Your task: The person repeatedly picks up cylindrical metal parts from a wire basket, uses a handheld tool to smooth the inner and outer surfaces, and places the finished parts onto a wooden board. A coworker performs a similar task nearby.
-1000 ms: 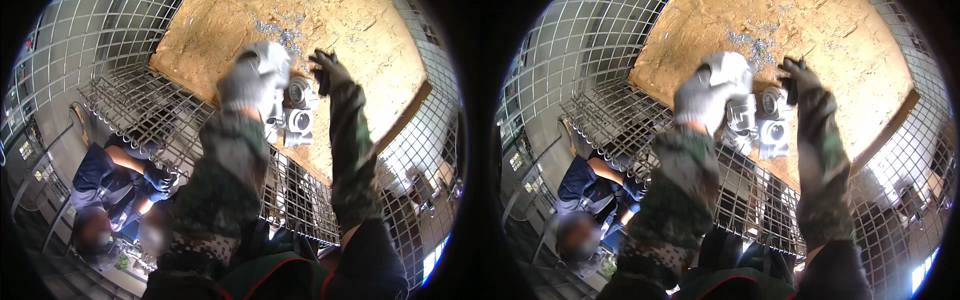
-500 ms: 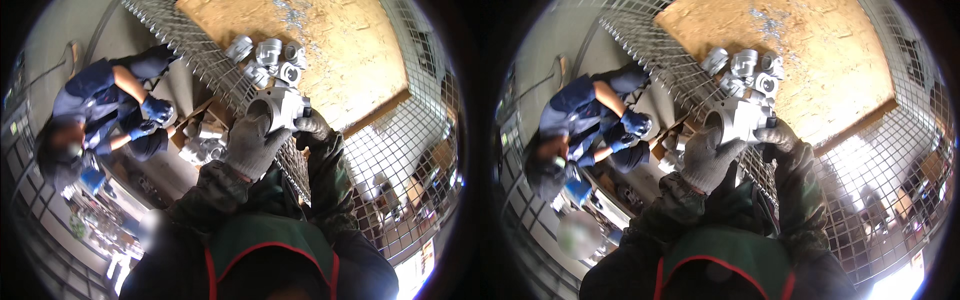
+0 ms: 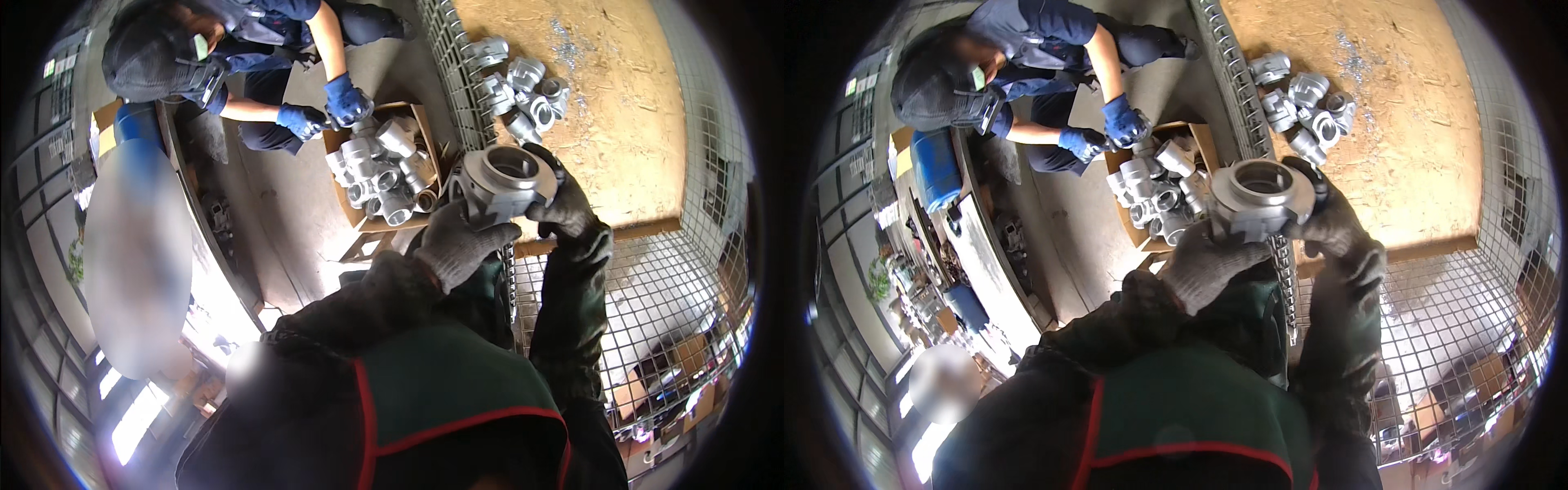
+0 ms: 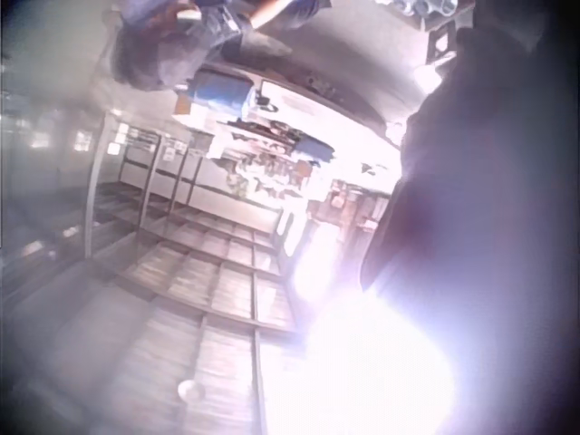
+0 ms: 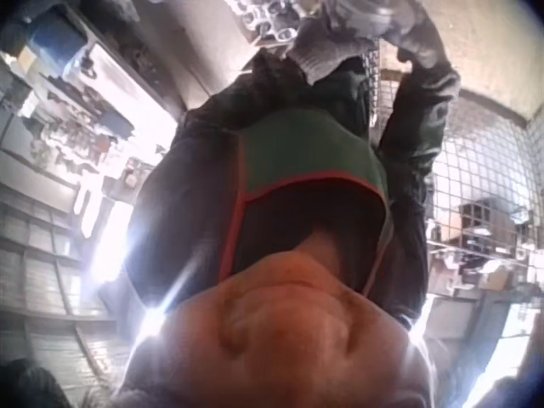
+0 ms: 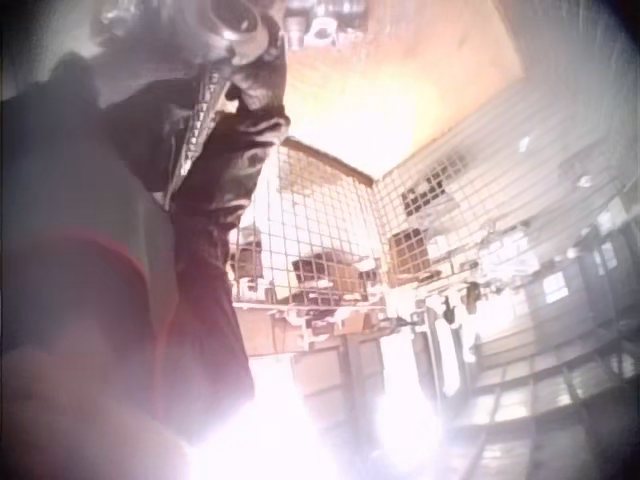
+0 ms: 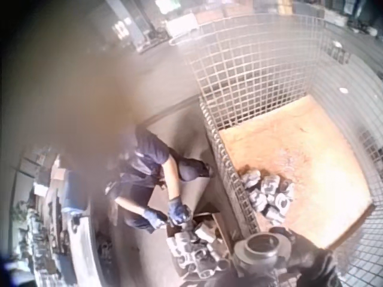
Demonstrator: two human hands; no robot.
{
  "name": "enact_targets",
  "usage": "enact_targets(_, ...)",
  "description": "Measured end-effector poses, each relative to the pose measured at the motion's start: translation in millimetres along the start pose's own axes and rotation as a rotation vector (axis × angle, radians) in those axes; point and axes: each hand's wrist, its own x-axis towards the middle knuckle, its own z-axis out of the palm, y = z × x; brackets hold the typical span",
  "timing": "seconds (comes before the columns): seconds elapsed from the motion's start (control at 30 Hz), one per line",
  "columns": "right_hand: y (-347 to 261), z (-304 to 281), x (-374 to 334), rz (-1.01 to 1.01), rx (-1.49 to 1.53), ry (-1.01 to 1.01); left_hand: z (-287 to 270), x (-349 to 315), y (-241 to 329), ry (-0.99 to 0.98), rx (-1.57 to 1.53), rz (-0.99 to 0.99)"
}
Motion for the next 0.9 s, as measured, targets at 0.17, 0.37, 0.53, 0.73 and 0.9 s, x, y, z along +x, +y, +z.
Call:
enact_targets(0.17, -15, 51, -28, 0.239, -0.267, 0.170, -19, -8, -37, -0.083, -0.311, -0.049)
enact_targets(0.37, 20, 63, -41, 0.237, -0.249, 0.216, -46, -28, -67, -0.080, -0.393, -0.016)
enact_targets(0.53, 28, 48, -61, 0.053, -0.394, 0.522, -56, -54, -151, -0.053, -0.421, 0.003)
enact_targets(0.73, 77, 122, -45, 0.047, -0.490, 0.392, -71, -110, -257, -0.186, 0.665, 0.390)
enact_targets(0.9, 160, 151, -56, 0.154, -0.649, 0.195, -79, -113, -210, -0.664, 1.257, -0.266)
